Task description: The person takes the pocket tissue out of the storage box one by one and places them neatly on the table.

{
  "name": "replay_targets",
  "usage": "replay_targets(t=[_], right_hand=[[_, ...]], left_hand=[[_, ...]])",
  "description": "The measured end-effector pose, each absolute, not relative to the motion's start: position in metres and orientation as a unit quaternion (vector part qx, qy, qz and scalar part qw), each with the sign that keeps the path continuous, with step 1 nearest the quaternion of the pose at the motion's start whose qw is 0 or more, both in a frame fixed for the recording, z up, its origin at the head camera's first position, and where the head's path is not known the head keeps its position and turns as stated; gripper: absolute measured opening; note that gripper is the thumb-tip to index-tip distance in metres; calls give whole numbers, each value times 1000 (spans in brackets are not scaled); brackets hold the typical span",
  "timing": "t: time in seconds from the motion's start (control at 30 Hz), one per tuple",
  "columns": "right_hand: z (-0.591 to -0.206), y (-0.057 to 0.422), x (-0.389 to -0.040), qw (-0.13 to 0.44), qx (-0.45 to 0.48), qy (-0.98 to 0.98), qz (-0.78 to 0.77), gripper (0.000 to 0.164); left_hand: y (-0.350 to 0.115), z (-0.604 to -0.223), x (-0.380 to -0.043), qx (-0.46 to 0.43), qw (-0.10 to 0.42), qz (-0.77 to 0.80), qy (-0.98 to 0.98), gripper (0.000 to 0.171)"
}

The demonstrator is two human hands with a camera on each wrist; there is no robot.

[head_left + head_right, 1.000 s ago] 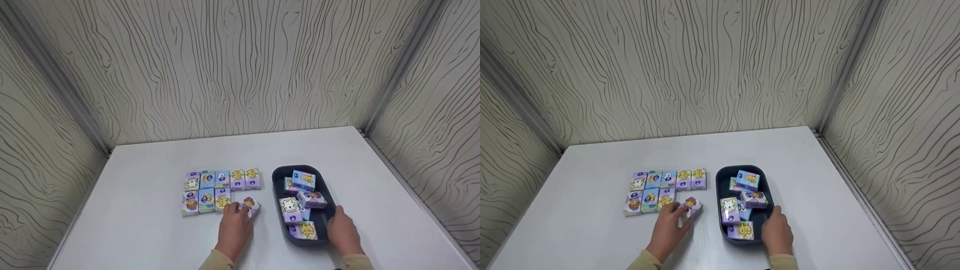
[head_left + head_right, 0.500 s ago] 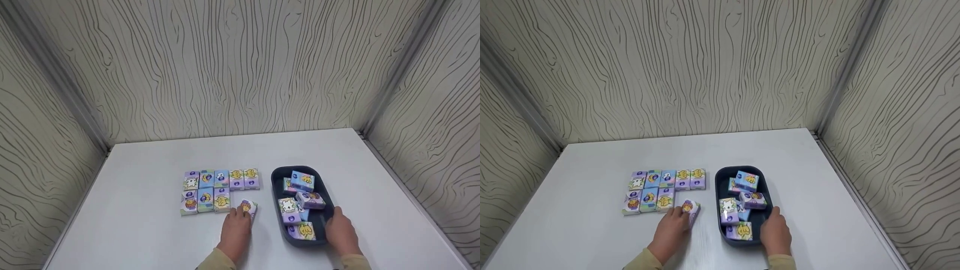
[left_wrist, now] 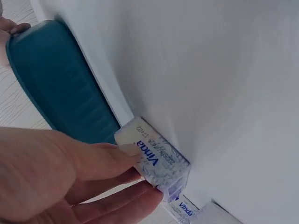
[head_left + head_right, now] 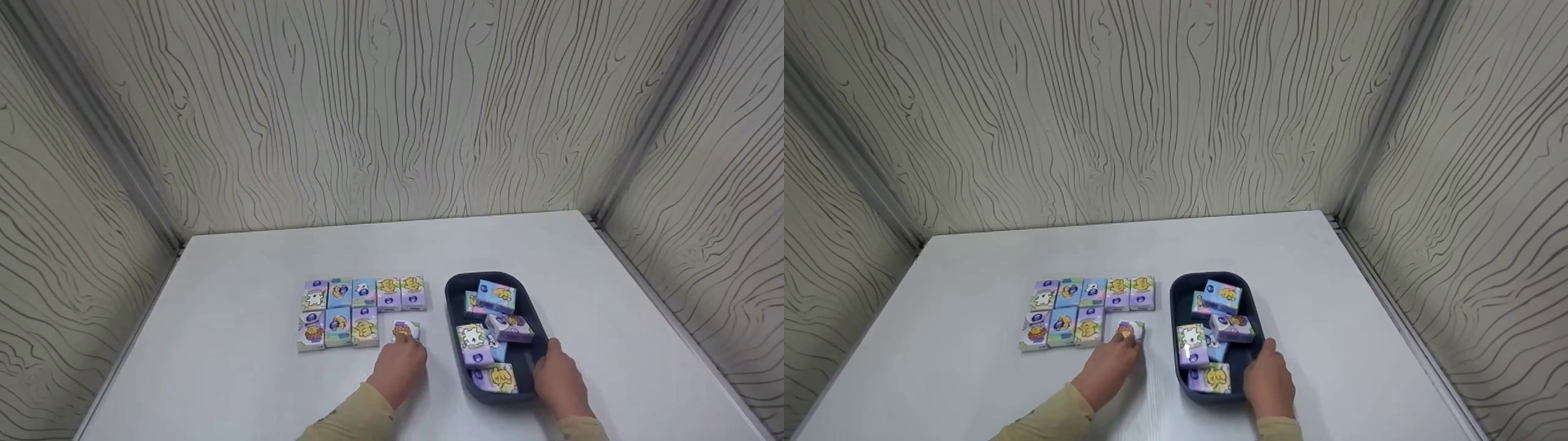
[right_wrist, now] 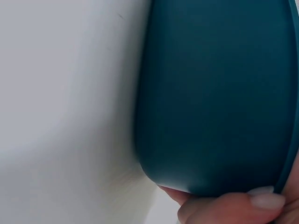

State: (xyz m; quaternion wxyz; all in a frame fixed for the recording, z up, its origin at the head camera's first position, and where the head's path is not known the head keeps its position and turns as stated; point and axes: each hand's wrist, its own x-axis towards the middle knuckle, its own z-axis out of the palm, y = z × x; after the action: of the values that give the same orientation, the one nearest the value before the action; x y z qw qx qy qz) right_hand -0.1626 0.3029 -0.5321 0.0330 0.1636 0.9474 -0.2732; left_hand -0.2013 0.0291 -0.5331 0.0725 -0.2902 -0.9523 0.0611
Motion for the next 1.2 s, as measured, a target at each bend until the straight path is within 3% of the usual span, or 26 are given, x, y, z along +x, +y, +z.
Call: replay_targets(t=[0.2,0.5,0.73,1.0,1.2], right_hand=[[-533,304,-160,36,167,946,-275,45],[-533,305,-158,33,171,945,-277,43],[-533,302,-158,30,174,945,-277,44],[-536,297,-159,4,153,947,-281,41],[-533,301,-157,7,161,947,-278,40]], left_hand=[[30,-534,-212,-275,87,72,-955,11],[28,-533,-227,-234,41,35,-971,16],[27,-524,-227,-236,72,24,-969,14],[46,-505,-220,-259,102,-2,-960,25],[79,-491,-207,-304,84,-30,-948,45]])
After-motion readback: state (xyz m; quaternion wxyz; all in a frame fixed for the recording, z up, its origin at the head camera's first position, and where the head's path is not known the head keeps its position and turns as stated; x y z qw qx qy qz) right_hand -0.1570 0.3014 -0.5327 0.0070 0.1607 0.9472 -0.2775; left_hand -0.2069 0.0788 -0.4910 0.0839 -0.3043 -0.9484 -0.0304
